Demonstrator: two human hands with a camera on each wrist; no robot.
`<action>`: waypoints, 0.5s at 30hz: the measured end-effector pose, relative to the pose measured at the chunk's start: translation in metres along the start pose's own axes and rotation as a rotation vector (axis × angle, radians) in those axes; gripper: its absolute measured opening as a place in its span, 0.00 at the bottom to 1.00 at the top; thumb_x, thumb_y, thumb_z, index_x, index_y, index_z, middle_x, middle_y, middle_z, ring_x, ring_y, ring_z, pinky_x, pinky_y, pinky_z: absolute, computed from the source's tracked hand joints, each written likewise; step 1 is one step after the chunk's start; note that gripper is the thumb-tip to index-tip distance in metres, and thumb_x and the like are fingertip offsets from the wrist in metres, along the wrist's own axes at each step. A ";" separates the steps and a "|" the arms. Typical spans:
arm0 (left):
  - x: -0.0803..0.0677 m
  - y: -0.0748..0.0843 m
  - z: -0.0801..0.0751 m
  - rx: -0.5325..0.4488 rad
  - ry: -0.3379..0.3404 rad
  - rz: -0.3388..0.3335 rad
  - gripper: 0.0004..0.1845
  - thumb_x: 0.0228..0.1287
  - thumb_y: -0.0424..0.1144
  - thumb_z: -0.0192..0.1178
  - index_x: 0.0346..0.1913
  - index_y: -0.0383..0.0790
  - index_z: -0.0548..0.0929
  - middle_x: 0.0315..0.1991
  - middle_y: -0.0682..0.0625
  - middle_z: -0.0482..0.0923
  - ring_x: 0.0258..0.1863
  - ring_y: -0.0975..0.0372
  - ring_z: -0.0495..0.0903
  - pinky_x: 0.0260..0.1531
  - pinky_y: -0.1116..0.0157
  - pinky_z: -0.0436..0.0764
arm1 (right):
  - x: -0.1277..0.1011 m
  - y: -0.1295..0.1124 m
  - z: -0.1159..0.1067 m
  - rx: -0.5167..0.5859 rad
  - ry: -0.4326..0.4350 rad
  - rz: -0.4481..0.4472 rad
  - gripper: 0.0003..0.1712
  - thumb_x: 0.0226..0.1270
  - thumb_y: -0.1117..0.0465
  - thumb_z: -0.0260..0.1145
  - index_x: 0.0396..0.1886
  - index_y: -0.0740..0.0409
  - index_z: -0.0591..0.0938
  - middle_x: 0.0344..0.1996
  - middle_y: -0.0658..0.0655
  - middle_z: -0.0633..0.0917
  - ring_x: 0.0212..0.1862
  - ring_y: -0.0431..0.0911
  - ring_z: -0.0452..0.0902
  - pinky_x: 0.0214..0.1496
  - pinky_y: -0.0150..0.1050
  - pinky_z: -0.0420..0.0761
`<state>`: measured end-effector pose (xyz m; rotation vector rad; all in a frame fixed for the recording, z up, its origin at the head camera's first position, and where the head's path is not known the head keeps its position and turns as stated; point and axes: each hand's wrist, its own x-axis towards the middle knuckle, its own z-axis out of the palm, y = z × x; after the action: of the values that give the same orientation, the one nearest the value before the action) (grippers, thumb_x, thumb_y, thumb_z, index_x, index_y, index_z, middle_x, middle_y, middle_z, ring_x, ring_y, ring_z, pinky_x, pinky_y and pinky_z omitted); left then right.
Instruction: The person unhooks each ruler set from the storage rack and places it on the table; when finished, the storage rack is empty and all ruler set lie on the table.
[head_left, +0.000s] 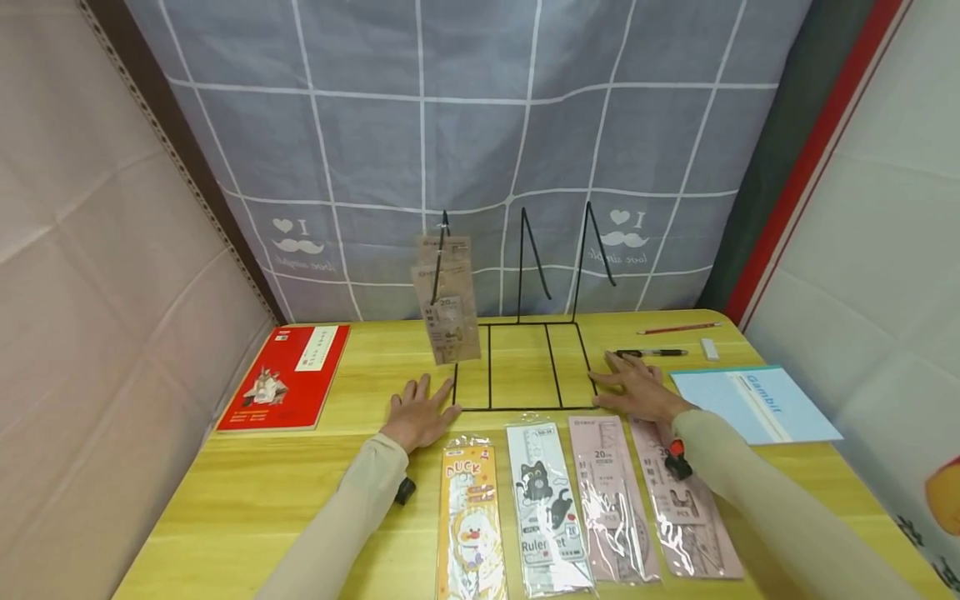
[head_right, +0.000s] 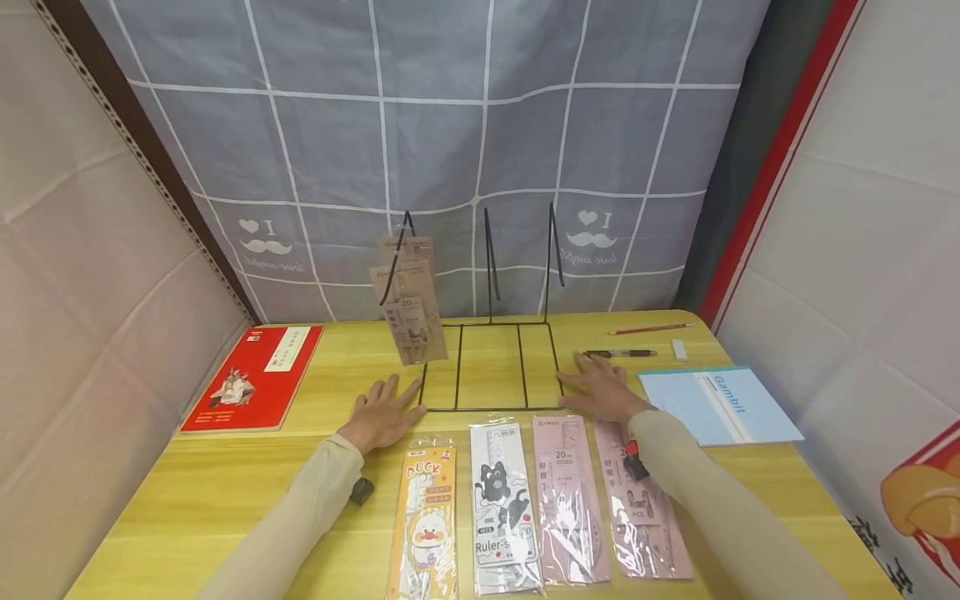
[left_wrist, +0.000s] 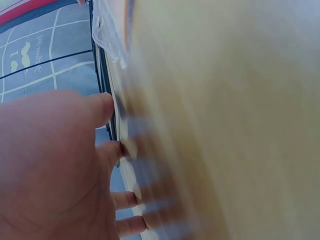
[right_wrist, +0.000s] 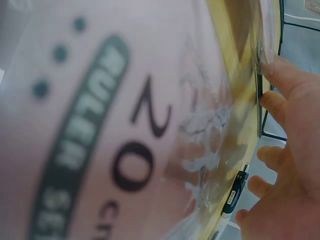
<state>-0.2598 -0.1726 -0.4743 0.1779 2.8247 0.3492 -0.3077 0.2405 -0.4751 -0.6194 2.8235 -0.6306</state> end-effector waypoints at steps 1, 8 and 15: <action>-0.001 0.000 0.000 -0.002 0.002 0.000 0.36 0.82 0.63 0.39 0.85 0.58 0.49 0.85 0.37 0.39 0.83 0.37 0.43 0.77 0.32 0.47 | 0.000 0.000 0.000 0.000 -0.003 0.003 0.39 0.74 0.39 0.65 0.78 0.51 0.71 0.83 0.69 0.50 0.82 0.72 0.36 0.75 0.76 0.37; -0.001 -0.001 -0.002 -0.016 0.022 0.026 0.36 0.82 0.63 0.42 0.85 0.57 0.52 0.85 0.36 0.43 0.82 0.36 0.47 0.75 0.31 0.51 | -0.001 -0.002 0.001 -0.009 0.010 -0.003 0.38 0.74 0.40 0.65 0.77 0.52 0.72 0.83 0.71 0.51 0.82 0.73 0.37 0.74 0.77 0.38; 0.006 -0.020 -0.006 -0.044 0.076 0.075 0.35 0.81 0.62 0.44 0.83 0.53 0.59 0.82 0.38 0.54 0.80 0.37 0.55 0.74 0.31 0.56 | -0.002 -0.004 0.000 -0.024 0.015 -0.004 0.38 0.74 0.39 0.65 0.77 0.51 0.73 0.82 0.71 0.51 0.81 0.74 0.38 0.74 0.78 0.39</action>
<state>-0.2693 -0.1919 -0.4753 0.2668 2.8871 0.4438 -0.3048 0.2379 -0.4734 -0.6273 2.8483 -0.6051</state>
